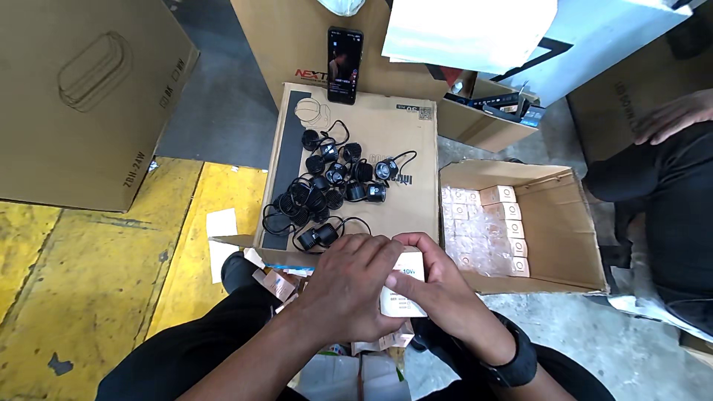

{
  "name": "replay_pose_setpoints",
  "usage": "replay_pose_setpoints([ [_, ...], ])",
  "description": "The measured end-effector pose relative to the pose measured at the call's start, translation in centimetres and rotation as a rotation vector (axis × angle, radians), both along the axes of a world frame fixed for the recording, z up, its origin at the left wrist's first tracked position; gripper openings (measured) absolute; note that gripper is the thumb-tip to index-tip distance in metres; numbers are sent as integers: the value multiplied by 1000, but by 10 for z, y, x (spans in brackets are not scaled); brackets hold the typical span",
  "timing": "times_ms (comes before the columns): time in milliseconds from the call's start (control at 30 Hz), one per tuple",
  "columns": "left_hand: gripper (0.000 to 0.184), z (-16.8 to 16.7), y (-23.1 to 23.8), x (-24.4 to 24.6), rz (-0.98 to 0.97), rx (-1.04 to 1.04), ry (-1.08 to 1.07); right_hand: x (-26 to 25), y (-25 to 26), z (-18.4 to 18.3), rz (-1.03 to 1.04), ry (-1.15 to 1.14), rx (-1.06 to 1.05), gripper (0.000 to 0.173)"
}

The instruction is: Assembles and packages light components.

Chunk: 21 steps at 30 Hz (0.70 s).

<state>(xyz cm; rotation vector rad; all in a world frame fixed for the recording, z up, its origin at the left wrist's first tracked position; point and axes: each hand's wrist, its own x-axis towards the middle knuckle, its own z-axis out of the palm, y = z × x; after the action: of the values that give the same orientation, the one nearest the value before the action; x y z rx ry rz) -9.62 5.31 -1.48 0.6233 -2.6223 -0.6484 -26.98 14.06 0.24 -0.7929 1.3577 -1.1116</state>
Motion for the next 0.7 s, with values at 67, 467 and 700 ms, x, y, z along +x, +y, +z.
replay_pose_setpoints([
  [67, 87, 0, 0, 0, -2, -1, -1, 1, 0, 0, 0, -3, 6, 54],
  [467, 88, 0, 0, 1, 4, -11, -4, 1, 0, -1, 18, 3, -1, 53],
  [700, 87, 0, 0, 0, 5, -9, 3, 0, 1, -1, 16, -4, -6, 55],
])
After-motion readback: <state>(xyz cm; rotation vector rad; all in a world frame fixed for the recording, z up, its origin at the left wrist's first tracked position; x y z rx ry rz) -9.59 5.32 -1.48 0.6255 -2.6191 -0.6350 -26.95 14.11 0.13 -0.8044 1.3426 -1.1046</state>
